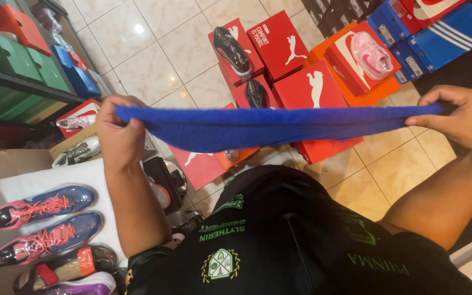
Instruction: Cleaning shoes and wiping down shoe boxes in a storage room.
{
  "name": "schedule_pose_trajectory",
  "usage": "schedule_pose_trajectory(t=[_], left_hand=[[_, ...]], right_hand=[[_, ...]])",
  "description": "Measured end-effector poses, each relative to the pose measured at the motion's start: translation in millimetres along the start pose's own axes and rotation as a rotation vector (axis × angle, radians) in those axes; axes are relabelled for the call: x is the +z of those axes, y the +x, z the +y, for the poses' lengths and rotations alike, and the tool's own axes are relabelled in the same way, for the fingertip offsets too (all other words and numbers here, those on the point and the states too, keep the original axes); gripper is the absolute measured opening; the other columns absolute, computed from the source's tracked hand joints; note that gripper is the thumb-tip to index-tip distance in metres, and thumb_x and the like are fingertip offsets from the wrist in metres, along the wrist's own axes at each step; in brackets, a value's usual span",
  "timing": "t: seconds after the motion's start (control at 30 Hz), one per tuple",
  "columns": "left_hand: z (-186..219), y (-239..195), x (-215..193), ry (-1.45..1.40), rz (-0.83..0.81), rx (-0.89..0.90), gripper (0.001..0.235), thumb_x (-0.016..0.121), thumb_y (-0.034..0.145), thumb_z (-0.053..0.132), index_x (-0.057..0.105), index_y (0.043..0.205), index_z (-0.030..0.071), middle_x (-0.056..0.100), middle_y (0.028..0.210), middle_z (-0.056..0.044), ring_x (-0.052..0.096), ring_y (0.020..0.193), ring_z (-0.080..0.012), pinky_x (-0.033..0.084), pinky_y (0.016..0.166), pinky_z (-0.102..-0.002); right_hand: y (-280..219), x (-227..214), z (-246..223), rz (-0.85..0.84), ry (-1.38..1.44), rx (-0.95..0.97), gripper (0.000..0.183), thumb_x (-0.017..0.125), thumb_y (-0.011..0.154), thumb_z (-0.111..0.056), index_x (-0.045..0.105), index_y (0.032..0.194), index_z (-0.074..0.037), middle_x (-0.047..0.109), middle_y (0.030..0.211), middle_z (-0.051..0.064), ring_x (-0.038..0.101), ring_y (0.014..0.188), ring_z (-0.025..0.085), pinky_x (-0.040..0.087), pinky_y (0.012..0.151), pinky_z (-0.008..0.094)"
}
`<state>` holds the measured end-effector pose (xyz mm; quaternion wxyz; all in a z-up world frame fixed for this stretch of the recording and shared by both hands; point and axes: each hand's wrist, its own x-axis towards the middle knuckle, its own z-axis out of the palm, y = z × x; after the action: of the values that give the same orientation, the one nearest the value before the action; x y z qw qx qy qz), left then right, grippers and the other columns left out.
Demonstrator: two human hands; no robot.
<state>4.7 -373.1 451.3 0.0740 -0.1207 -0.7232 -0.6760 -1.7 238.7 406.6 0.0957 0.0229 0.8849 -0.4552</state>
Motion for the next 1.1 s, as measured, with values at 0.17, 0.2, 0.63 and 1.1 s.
schedule_pose_trajectory(t=[0.17, 0.2, 0.63, 1.1], left_hand=[[2.1, -11.4, -2.3, -0.455, 0.462, 0.078, 0.026, 0.068, 0.090, -0.008, 0.049, 0.087, 0.009, 0.053, 0.073, -0.008, 0.057, 0.061, -0.0238, 0.056, 0.059, -0.044], [22.1, -5.7, 8.2, -0.456, 0.461, 0.078, 0.026, 0.068, 0.090, -0.008, 0.049, 0.087, 0.009, 0.053, 0.073, -0.008, 0.057, 0.061, -0.0238, 0.056, 0.059, -0.044], [-6.5, 70.2, 229.7, -0.193, -0.275, 0.251, 0.015, 0.075, 0.096, 0.018, 0.073, 0.111, 0.014, 0.068, 0.104, -0.004, 0.065, 0.097, -0.0146, 0.054, 0.091, -0.026], [-12.9, 80.8, 220.8, 0.012, -0.382, 0.226, 0.028, 0.069, 0.103, 0.027, 0.066, 0.129, 0.016, 0.069, 0.115, -0.006, 0.065, 0.106, -0.0176, 0.052, 0.097, -0.030]], right_hand=[[8.1, -3.3, 84.8, 0.002, 0.605, -0.574, 0.029, 0.076, 0.079, -0.019, 0.059, 0.101, -0.013, 0.057, 0.094, 0.007, 0.072, 0.104, 0.036, 0.067, 0.106, 0.047], [5.9, -0.2, 92.6, 0.003, 0.603, -0.574, 0.029, 0.076, 0.079, -0.019, 0.059, 0.101, -0.013, 0.057, 0.094, 0.007, 0.072, 0.104, 0.036, 0.067, 0.106, 0.047], [78.3, 157.4, -136.4, -0.120, 1.003, -0.786, 0.034, 0.076, 0.092, -0.042, 0.054, 0.096, -0.016, 0.058, 0.090, 0.004, 0.056, 0.085, 0.013, 0.047, 0.078, 0.024], [76.3, 150.2, -143.2, -0.172, 1.108, -0.736, 0.035, 0.080, 0.089, -0.037, 0.051, 0.095, -0.020, 0.052, 0.098, 0.000, 0.058, 0.085, 0.007, 0.052, 0.080, 0.019]])
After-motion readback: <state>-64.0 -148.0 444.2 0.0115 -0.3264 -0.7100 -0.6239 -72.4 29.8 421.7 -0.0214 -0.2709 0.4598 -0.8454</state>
